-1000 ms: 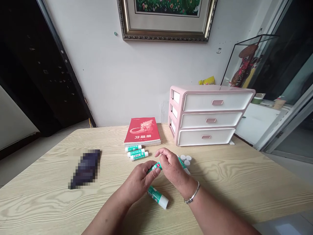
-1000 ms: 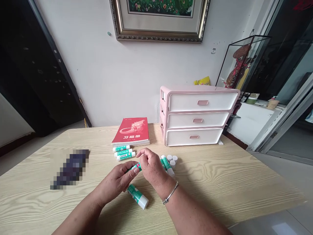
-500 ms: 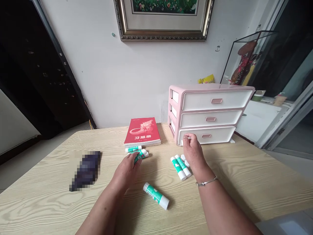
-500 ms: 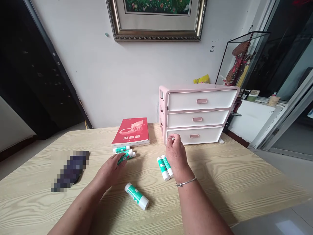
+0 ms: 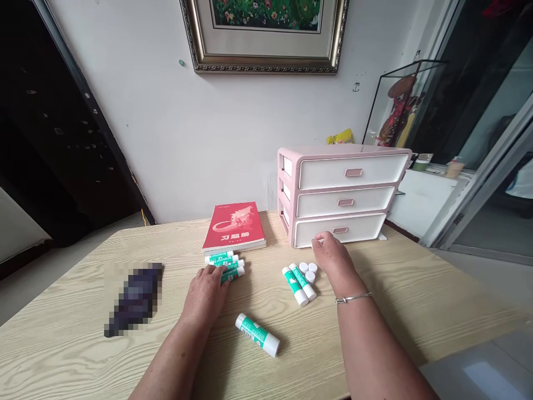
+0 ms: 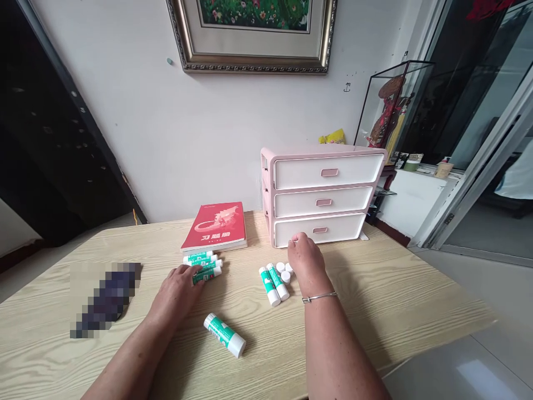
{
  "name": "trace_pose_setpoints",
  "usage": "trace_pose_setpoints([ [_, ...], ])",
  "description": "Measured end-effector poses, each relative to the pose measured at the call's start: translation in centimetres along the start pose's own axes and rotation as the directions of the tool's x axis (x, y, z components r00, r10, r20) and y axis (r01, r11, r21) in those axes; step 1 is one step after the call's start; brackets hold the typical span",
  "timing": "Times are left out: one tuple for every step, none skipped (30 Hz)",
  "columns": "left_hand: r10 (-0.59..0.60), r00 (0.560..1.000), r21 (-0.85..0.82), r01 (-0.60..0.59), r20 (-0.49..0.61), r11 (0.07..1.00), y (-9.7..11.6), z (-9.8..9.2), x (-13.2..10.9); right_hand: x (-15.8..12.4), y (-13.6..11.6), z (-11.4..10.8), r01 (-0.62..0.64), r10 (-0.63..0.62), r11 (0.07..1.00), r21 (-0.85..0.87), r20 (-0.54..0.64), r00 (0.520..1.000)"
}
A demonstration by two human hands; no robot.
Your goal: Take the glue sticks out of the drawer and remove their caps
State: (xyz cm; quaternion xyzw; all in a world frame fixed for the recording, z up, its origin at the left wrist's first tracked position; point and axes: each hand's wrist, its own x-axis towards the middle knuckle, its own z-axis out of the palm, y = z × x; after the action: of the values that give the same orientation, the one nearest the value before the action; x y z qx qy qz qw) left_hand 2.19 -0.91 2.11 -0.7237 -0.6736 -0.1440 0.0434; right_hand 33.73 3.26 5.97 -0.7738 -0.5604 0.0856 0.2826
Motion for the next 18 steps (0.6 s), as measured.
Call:
trace_pose_setpoints([
  [-0.009, 1.0, -0.001, 0.009, -0.015, 1.0, -0.2, 0.2, 0.1, 0.0, 0.1, 0.0, 0.014, -0.013, 1.0, -0.027, 0.01, 1.0],
  [-0.016, 1.0, -0.006, 0.016, -0.027, 1.0, -0.4, 0.4, 0.1, -0.1, 0.3, 0.0, 0.027, -0.026, 0.998, -0.05, 0.023, 0.999],
  [-0.019, 0.999, -0.017, 0.019, -0.035, 1.0, -0.6, 0.6, 0.1, -0.1, 0.4, 0.1, 0.038, -0.035, 0.997, -0.065, 0.045, 0.998],
  [-0.022, 0.999, -0.031, 0.021, -0.039, 0.999, -0.7, 0.7, 0.0, 0.0, 0.5, 0.3, 0.046, -0.041, 0.996, -0.074, 0.073, 0.996],
  [-0.021, 0.999, -0.047, 0.02, -0.039, 0.999, -0.8, 0.7, 0.0, 0.0, 0.6, 0.5, 0.049, -0.041, 0.996, -0.08, 0.106, 0.994],
  [-0.018, 0.999, -0.065, 0.016, -0.039, 0.998, -0.8, 0.7, -0.1, 0.1, 0.7, 0.7, 0.049, -0.036, 0.995, -0.09, 0.141, 0.989],
  [-0.014, 0.999, -0.084, 0.011, -0.038, 0.996, -0.8, 0.7, -0.2, 0.2, 0.8, 0.9, 0.046, -0.028, 0.994, -0.103, 0.173, 0.984],
  [-0.009, 0.999, -0.104, 0.005, -0.039, 0.995, -0.8, 0.8, -0.3, 0.3, 0.8, 1.2, 0.044, -0.02, 0.992, -0.12, 0.199, 0.98],
  [-0.003, 0.999, -0.124, -0.002, -0.04, 0.992, -0.9, 0.8, -0.3, 0.4, 0.9, 1.4, 0.045, -0.014, 0.989, -0.138, 0.217, 0.976],
  [0.001, 0.999, -0.143, -0.007, -0.04, 0.99, -0.9, 0.8, -0.4, 0.5, 0.9, 1.5, 0.047, -0.01, 0.987, -0.155, 0.232, 0.973],
  [0.007, 0.999, -0.161, -0.013, -0.04, 0.987, -0.9, 0.9, -0.4, 0.6, 0.9, 1.7, 0.049, -0.007, 0.985, -0.166, 0.245, 0.969],
  [0.013, 0.999, -0.178, -0.02, -0.038, 0.984, -0.9, 0.9, -0.4, 0.6, 0.9, 1.8, 0.054, -0.009, 0.984, -0.173, 0.255, 0.967],
  [0.021, 0.999, -0.195, -0.028, -0.037, 0.98, -0.9, 0.9, -0.4, 0.6, 0.9, 1.8, 0.062, -0.015, 0.982, -0.176, 0.259, 0.966],
  [0.029, 0.999, -0.214, -0.036, -0.036, 0.976, -0.9, 0.8, -0.4, 0.5, 0.8, 1.8, 0.072, -0.022, 0.981, -0.179, 0.262, 0.965],
  [0.038, 0.999, -0.236, -0.044, -0.032, 0.971, -0.8, 0.7, -0.4, 0.4, 0.6, 1.7, 0.085, -0.035, 0.98, -0.182, 0.259, 0.965],
  [0.049, 0.999, -0.264, -0.053, -0.022, 0.963, -0.7, 0.5, -0.5, 0.1, 0.4, 1.6, 0.101, -0.055, 0.978, -0.183, 0.242, 0.969],
  [0.066, 0.998, -0.299, -0.064, -0.004, 0.952, -0.6, 0.2, -0.6, -0.2, 0.1, 1.3, 0.122, -0.083, 0.976, -0.179, 0.21, 0.974],
  [0.089, 0.996, -0.341, -0.077, 0.021, 0.937, -0.4, -0.1, -0.7, -0.6, -0.4, 1.1, 0.145, -0.118, 0.976, -0.164, 0.167, 0.979],
])
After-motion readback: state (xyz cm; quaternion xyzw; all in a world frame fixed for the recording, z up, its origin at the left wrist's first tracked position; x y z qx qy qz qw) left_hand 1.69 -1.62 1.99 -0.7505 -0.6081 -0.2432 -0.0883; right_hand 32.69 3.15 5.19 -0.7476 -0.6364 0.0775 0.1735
